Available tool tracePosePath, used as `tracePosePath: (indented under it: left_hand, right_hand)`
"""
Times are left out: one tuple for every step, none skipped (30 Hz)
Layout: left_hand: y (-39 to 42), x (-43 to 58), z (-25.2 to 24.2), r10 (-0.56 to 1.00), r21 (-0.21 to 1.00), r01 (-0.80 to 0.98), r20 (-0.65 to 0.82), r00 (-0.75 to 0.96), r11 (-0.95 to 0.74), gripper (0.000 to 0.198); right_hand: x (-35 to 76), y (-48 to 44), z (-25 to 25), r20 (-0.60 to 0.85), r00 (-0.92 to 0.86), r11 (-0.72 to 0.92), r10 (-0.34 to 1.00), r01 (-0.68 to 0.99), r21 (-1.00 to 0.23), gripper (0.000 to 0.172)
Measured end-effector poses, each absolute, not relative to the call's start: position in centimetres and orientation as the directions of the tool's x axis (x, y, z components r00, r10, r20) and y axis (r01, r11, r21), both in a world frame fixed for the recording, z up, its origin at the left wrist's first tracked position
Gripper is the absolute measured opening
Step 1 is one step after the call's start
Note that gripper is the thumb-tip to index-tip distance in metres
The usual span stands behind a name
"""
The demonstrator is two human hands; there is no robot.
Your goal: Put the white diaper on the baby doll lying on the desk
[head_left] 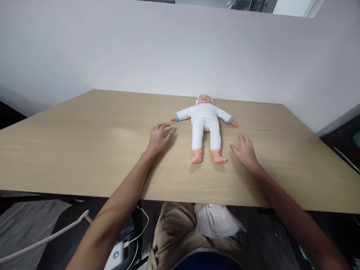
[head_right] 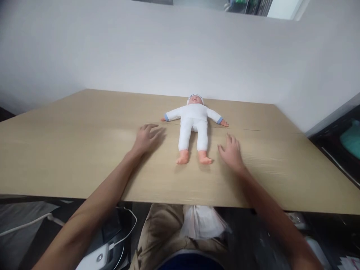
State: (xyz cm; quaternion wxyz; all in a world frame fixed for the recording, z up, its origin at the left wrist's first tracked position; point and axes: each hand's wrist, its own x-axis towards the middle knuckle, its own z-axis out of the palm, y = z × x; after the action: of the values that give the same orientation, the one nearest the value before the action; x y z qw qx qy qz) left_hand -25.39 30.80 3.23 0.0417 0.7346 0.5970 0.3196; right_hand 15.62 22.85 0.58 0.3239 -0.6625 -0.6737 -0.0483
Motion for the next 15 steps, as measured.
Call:
tracePosePath:
  left_hand:
    - [28.0,-24.9,3.3,0.885,0.459,0.831,0.458,0.080,-0.313,0.039]
    - [24.7,-24.4,3.1,0.842,0.500,0.779,0.536,0.065,-0.378,0.036]
    - [21.0,-24.0,2.4,0.795,0.537,0.722,0.605,0.029,-0.435,0.035]
    - [17.1,-23.7,1.3,0.754,0.556,0.665,0.657,0.016,-0.499,0.032]
    - [13.2,-23.3,-0.2,0.711,0.540,0.585,0.696,0.094,-0.606,0.029]
    - [9.5,-22.8,-2.0,0.658,0.500,0.472,0.704,0.266,-0.726,0.029]
    - [6.2,-22.3,-3.9,0.621,0.483,0.401,0.681,0.387,-0.779,0.029]
    - [3.3,-21.7,-5.7,0.605,0.484,0.363,0.649,0.462,-0.796,0.030]
    - [1.2,-20.9,-7.4,0.620,0.514,0.351,0.592,0.516,-0.783,0.032]
    - [-0.3,-20.0,-8.8,0.744,0.642,0.407,0.426,0.514,-0.649,0.037]
    - [-1.2,-19.0,-10.0,0.867,0.777,0.465,0.200,0.457,-0.425,0.042]
    - [-1.5,-18.0,-11.0,0.927,0.867,0.472,-0.031,0.374,-0.161,0.047]
    - [-1.3,-17.0,-11.8,0.927,0.896,0.438,-0.217,0.307,0.064,0.054]
    - [-0.8,-16.1,-12.3,0.906,0.893,0.411,-0.315,0.284,0.182,0.061]
    - [-0.1,-15.2,-12.7,0.888,0.891,0.384,-0.364,0.281,0.244,0.066]
  right_hand:
    - [14.7,19.7,1.0,0.570,0.059,0.198,0.820,0.904,-0.379,0.056]
    - [13.9,16.2,1.2,0.636,0.019,0.298,0.771,0.873,-0.386,0.046]
    - [13.3,12.6,1.0,0.683,-0.033,0.400,0.730,0.831,-0.387,0.039]
    - [12.9,8.9,0.3,0.747,-0.088,0.511,0.659,0.782,-0.358,0.037]
    - [12.6,5.6,-0.8,0.823,-0.184,0.650,0.537,0.713,-0.264,0.035]
    - [12.5,2.6,-2.3,0.846,-0.280,0.756,0.453,0.623,-0.199,0.033]
    - [12.4,0.3,-4.1,0.827,-0.342,0.802,0.446,0.563,-0.199,0.029]
    - [12.4,-1.5,-6.0,0.767,-0.343,0.775,0.542,0.556,-0.299,0.024]
    - [12.4,-2.6,-8.0,0.691,-0.261,0.681,0.674,0.582,-0.444,0.016]
    - [12.3,-3.1,-9.8,0.504,-0.097,0.444,0.858,0.635,-0.633,0.012]
    - [12.3,-3.1,-11.4,0.265,0.086,0.159,0.960,0.612,-0.774,0.018]
    - [12.3,-2.8,-12.7,0.041,0.205,-0.077,0.978,0.533,-0.843,0.032]
    - [12.2,-2.3,-13.8,-0.066,0.241,-0.182,0.968,0.500,-0.847,0.045]
    - [12.1,-1.7,-14.5,-0.135,0.242,-0.239,0.961,0.479,-0.845,0.052]
    - [12.0,-1.0,-14.9,-0.191,0.221,-0.275,0.956,0.459,-0.845,0.055]
